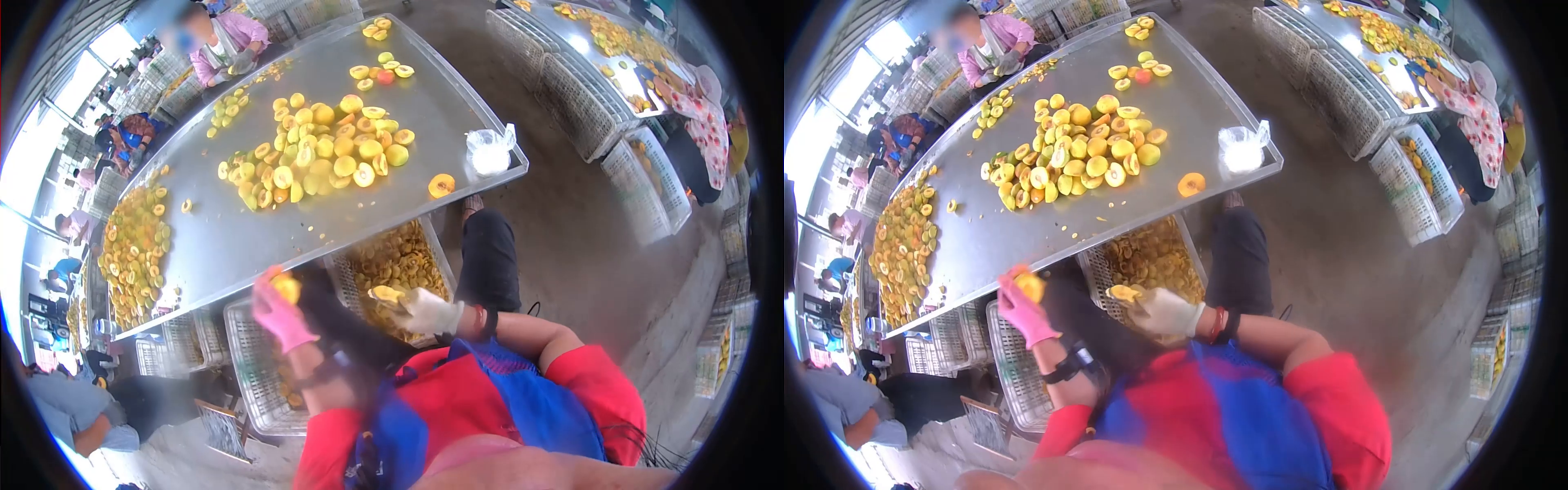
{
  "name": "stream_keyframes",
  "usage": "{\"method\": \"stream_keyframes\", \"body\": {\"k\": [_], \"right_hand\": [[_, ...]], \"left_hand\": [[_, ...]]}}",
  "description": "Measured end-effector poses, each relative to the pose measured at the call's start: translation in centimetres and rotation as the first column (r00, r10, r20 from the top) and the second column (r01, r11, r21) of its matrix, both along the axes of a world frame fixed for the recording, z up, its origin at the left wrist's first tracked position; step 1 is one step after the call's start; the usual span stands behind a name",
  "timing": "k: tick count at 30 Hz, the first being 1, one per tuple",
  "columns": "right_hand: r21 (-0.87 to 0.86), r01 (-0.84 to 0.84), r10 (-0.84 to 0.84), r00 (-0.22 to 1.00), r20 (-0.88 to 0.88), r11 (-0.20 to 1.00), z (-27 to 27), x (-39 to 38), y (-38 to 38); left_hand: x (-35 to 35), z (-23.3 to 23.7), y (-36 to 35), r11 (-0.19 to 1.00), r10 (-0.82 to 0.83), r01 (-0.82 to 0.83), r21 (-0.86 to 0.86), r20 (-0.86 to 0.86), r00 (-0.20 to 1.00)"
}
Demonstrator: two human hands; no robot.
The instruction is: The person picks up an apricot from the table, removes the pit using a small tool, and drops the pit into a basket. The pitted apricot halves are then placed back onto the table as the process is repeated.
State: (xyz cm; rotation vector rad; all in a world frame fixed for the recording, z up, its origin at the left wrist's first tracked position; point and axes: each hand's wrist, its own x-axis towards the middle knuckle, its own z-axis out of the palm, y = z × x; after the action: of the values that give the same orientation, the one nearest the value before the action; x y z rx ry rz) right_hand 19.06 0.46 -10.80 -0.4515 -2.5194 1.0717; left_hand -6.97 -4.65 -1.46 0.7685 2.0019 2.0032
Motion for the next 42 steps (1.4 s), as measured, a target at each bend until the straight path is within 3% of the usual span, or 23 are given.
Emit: {"method": "stream_keyframes", "body": {"k": [1, 2, 3, 5, 6, 8, 9, 12, 14, 15, 16, 17, 19, 22, 24, 27, 28, 30, 33, 36, 40, 41, 42], "right_hand": [[0.001, 0.002, -0.002, 0.988, 0.156, 1.0, -1.5, 0.2, 0.7], [-0.02, 0.025, -0.019, 0.967, 0.254, 0.999, -2.5, 0.7, 0.9], [-0.036, 0.047, -0.032, 0.935, 0.352, 0.998, -3.5, 1.2, 1.2], [-0.101, 0.124, -0.068, 0.898, 0.435, 0.987, -4.9, 1.8, 1.0], [-0.09, 0.157, -0.111, 0.916, 0.386, 0.983, -4.5, 1.8, 1.1], [-0.102, 0.233, -0.194, 0.935, 0.297, 0.967, -3.6, 1.7, 0.4], [-0.068, 0.257, -0.23, 0.934, 0.272, 0.964, -3.8, 1.2, 0.3], [-0.139, 0.337, -0.325, 0.94, 0.103, 0.931, -2.7, 0.9, 0.2], [-0.073, 0.23, -0.191, 0.918, 0.348, 0.97, -4.6, 1.2, 1.1], [-0.065, 0.172, -0.121, 0.874, 0.471, 0.983, -6.2, 1.5, 1.2], [-0.029, 0.123, -0.094, 0.875, 0.475, 0.992, -6.5, 1.9, 0.9], [0.007, 0.074, -0.068, 0.876, 0.478, 0.997, -6.7, 2.3, 0.6], [-0.102, 0.234, -0.161, 0.868, 0.469, 0.967, -3.8, 2.5, 0.5], [-0.142, 0.279, -0.194, 0.882, 0.43, 0.95, -4.3, 3.0, -0.2], [-0.168, 0.306, -0.23, 0.903, 0.364, 0.937, -3.5, 3.5, -0.3], [-0.042, 0.249, -0.228, 0.935, 0.272, 0.968, -6.0, 4.3, -0.7], [0.027, 0.215, -0.216, 0.953, 0.213, 0.976, -6.6, 4.6, -0.7], [-0.016, 0.224, -0.214, 0.948, 0.235, 0.974, -7.2, 5.2, -0.7], [-0.081, 0.237, -0.213, 0.948, 0.238, 0.968, -7.2, 5.7, -0.5], [-0.195, 0.298, -0.248, 0.937, 0.246, 0.934, -6.2, 5.7, -0.5], [-0.172, 0.463, -0.436, 0.883, 0.172, 0.869, -3.2, 4.6, -0.6], [-0.116, 0.43, -0.438, 0.898, -0.05, 0.895, -8.3, 4.1, -0.6], [-0.182, 0.491, -0.506, 0.861, -0.044, 0.852, -3.3, 4.4, -0.4]], "left_hand": [[-2.8, -0.7, -1.7, 0.974, 0.072, -0.157, -0.162, -0.435, 0.898], [-4.9, -1.1, -2.8, 0.826, 0.189, -0.436, -0.357, -0.553, 0.811], [-5.0, 1.6, -4.0, 0.619, 0.108, -0.461, -0.636, -0.512, 0.852], [-7.7, 1.7, -6.3, 0.42, 0.074, -0.526, -0.739, -0.55, 0.832], [-9.2, 0.6, -7.1, 0.327, 0.075, -0.529, -0.784, -0.536, 0.841], [-9.9, -0.7, -7.4, 0.305, 0.03, -0.587, -0.75, -0.608, 0.793], [-9.5, -0.6, -7.1, 0.302, 0.004, -0.615, -0.729, -0.644, 0.765], [-5.1, 1.2, -2.5, 0.523, -0.004, -0.505, -0.687, -0.594, 0.805], [-6.7, -4.0, 0.8, 0.756, -0.163, -0.27, -0.597, -0.571, 0.804], [-3.3, -2.1, 2.9, 0.813, -0.204, -0.053, -0.58, -0.368, 0.907], [0.2, -0.1, 5.5, 0.842, -0.269, 0.159, -0.516, -0.144, 0.952], [0.0, -3.2, 8.0, 0.828, -0.4, 0.246, -0.504, -0.223, 0.889], [3.3, -4.0, 12.6, 0.77, -0.602, 0.332, -0.545, -0.449, 0.66], [9.8, -4.0, 17.8, 0.64, -0.765, 0.469, -0.609, -0.441, 0.47], [13.6, -3.7, 21.0, 0.484, -0.828, 0.446, -0.753, -0.23, 0.511], [17.5, -3.6, 25.1, 0.291, -0.896, 0.398, -0.87, -0.103, 0.431], [18.3, -4.5, 26.3, 0.237, -0.908, 0.387, -0.891, -0.061, 0.415], [18.9, -8.0, 28.7, 0.137, -0.921, 0.359, -0.923, 0.015, 0.39], [18.4, -10.4, 30.5, 0.136, -0.935, 0.439, -0.888, 0.031, 0.353], [17.2, -10.4, 29.2, 0.256, -0.85, 0.49, -0.833, 0.048, 0.525], [14.2, -10.4, 26.3, 0.577, -0.697, 0.683, -0.447, 0.166, 0.697], [12.9, -10.2, 25.5, 0.627, -0.668, 0.704, -0.333, 0.236, 0.706], [11.6, -9.8, 24.2, 0.677, -0.636, 0.703, -0.216, 0.31, 0.707]]}}
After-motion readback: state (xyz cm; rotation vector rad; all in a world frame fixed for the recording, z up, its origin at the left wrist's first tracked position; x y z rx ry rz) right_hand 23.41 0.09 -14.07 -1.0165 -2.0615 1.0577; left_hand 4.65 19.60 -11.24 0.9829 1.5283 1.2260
